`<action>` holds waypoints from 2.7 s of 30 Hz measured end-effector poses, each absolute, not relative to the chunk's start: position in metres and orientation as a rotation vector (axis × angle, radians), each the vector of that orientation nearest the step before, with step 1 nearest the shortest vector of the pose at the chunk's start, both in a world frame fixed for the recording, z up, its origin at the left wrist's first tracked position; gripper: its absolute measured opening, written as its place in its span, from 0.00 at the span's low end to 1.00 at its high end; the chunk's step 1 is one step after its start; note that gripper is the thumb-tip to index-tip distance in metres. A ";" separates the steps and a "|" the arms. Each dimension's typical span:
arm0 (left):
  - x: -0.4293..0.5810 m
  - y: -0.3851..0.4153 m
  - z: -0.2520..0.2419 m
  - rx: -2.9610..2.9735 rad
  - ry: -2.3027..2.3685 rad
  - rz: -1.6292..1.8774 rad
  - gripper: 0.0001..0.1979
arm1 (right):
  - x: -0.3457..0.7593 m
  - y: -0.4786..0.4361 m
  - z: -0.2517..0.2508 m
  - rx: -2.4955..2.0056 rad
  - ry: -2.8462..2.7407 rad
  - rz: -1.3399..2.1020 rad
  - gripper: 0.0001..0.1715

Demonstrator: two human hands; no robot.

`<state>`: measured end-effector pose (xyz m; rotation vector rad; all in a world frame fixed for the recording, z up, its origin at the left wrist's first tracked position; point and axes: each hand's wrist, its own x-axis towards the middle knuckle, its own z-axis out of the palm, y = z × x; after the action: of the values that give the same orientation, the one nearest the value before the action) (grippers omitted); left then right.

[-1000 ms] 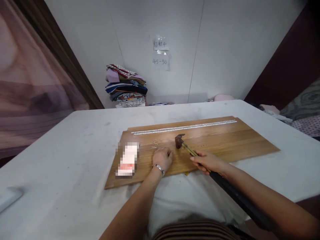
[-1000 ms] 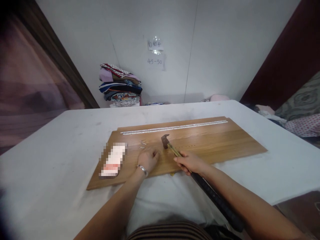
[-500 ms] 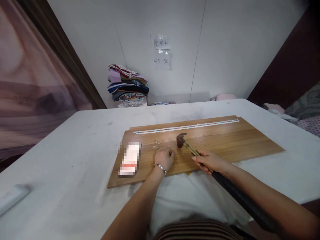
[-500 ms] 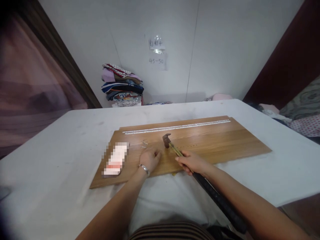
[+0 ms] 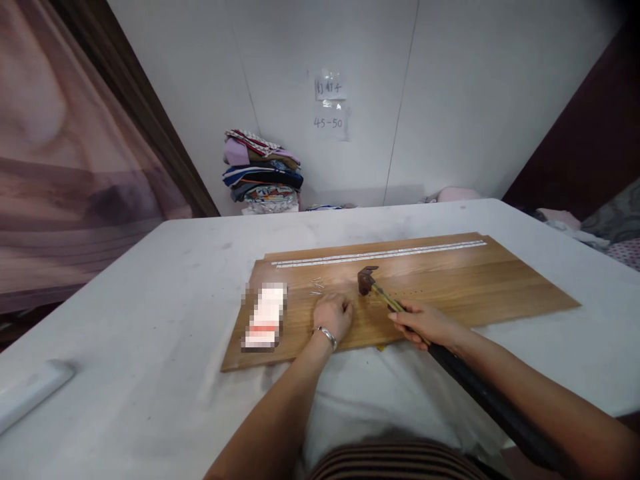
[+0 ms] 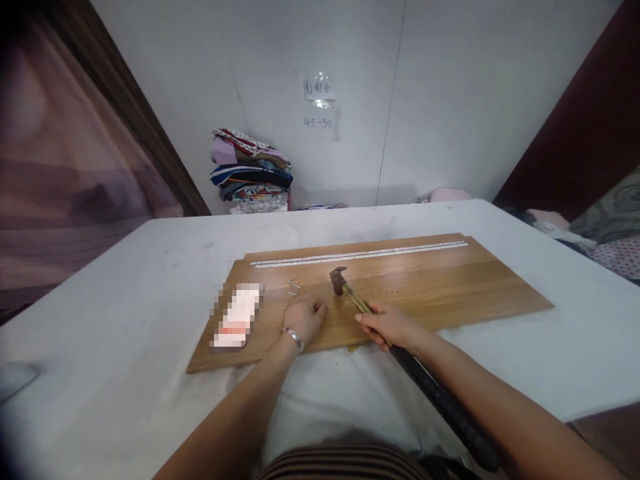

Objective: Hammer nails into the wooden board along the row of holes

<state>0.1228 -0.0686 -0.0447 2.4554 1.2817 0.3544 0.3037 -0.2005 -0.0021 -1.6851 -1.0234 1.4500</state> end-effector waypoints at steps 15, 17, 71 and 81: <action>0.123 -0.067 -0.046 2.491 1.283 0.334 0.12 | 0.303 -0.200 -0.002 -1.697 -0.989 1.434 0.21; 0.123 -0.067 -0.045 2.489 1.287 0.327 0.12 | 0.302 -0.201 0.000 -1.711 -0.994 1.440 0.20; 0.103 -0.075 0.016 1.298 1.037 0.243 0.31 | 0.501 -0.188 -0.085 -2.231 -1.158 -0.271 0.19; 0.113 -0.078 0.021 1.207 1.168 0.175 0.27 | 0.496 -0.192 -0.099 -2.254 -1.307 -0.327 0.19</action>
<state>0.1131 -0.0778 0.0206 1.2068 1.1684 0.1754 0.4956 -0.1918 -0.0985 -2.2544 -1.3067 -0.3269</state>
